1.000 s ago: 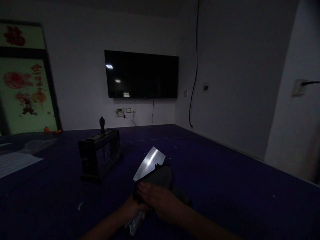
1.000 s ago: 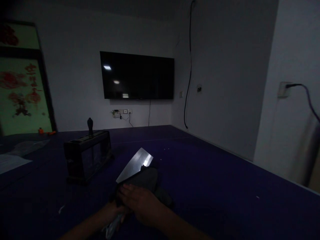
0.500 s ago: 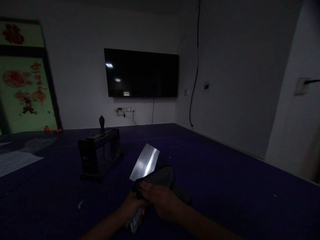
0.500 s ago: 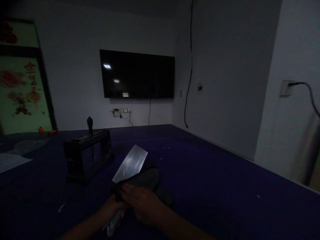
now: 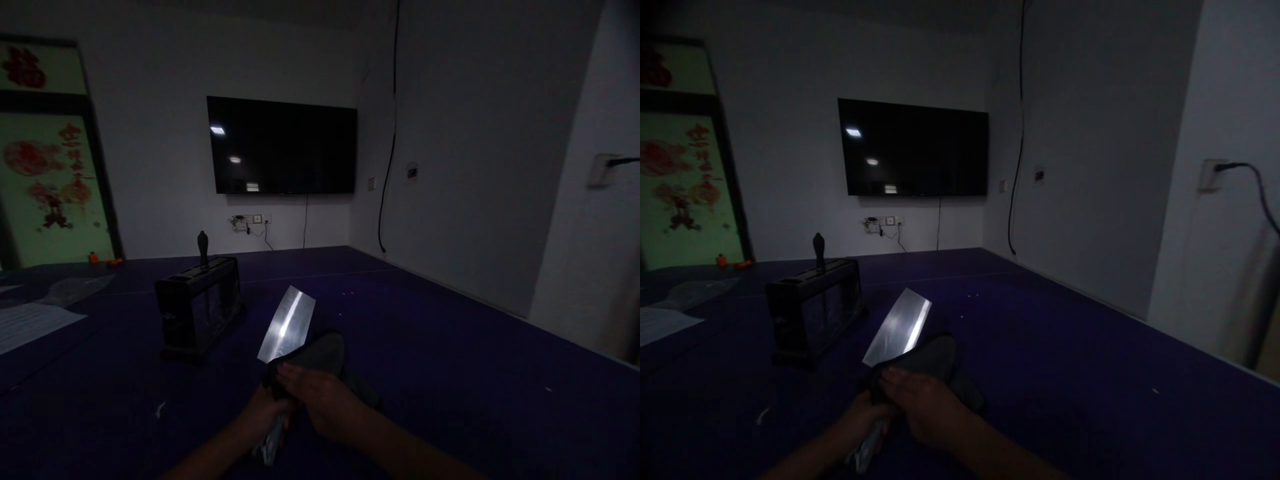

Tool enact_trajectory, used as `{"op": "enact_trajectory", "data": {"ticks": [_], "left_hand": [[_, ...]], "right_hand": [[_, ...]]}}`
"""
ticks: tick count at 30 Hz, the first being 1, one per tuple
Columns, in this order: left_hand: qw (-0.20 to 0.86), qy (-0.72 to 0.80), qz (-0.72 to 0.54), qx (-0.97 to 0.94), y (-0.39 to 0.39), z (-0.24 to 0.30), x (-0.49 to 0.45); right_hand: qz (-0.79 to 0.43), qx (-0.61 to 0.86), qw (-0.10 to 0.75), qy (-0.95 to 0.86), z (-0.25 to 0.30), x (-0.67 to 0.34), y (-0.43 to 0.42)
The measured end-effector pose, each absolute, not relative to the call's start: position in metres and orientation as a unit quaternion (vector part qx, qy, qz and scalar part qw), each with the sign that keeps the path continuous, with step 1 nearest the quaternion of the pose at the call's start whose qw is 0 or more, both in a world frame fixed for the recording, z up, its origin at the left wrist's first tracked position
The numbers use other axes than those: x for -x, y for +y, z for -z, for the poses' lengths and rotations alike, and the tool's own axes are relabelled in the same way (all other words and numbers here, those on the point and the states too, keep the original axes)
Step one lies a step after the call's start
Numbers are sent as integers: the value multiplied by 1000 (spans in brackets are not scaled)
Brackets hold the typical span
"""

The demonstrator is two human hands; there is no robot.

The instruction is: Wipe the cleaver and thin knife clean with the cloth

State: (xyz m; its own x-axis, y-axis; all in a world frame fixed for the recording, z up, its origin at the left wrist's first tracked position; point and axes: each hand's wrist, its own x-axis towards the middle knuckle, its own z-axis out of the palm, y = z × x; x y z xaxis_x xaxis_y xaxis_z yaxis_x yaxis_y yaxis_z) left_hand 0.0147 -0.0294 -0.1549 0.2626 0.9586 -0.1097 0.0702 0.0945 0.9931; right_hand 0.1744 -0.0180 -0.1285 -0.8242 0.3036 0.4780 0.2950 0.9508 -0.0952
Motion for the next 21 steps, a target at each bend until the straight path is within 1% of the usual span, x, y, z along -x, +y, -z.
{"op": "enact_trajectory", "data": {"ticks": [3,9,18,21], "left_hand": [[550,469,-430,-541,-29,156,-17],[545,442,-449,-554,-29,155,-18],[552,445,-418,-568,-27,154,-18],[552,448,-434,-553,-27,154,-18]], "right_hand": [[-16,159,250,-955,130,-174,-16],[-23,157,255,-954,131,-175,-13],[28,194,270,-943,134,-180,-5],[46,208,277,-937,134,-181,-4]]}}
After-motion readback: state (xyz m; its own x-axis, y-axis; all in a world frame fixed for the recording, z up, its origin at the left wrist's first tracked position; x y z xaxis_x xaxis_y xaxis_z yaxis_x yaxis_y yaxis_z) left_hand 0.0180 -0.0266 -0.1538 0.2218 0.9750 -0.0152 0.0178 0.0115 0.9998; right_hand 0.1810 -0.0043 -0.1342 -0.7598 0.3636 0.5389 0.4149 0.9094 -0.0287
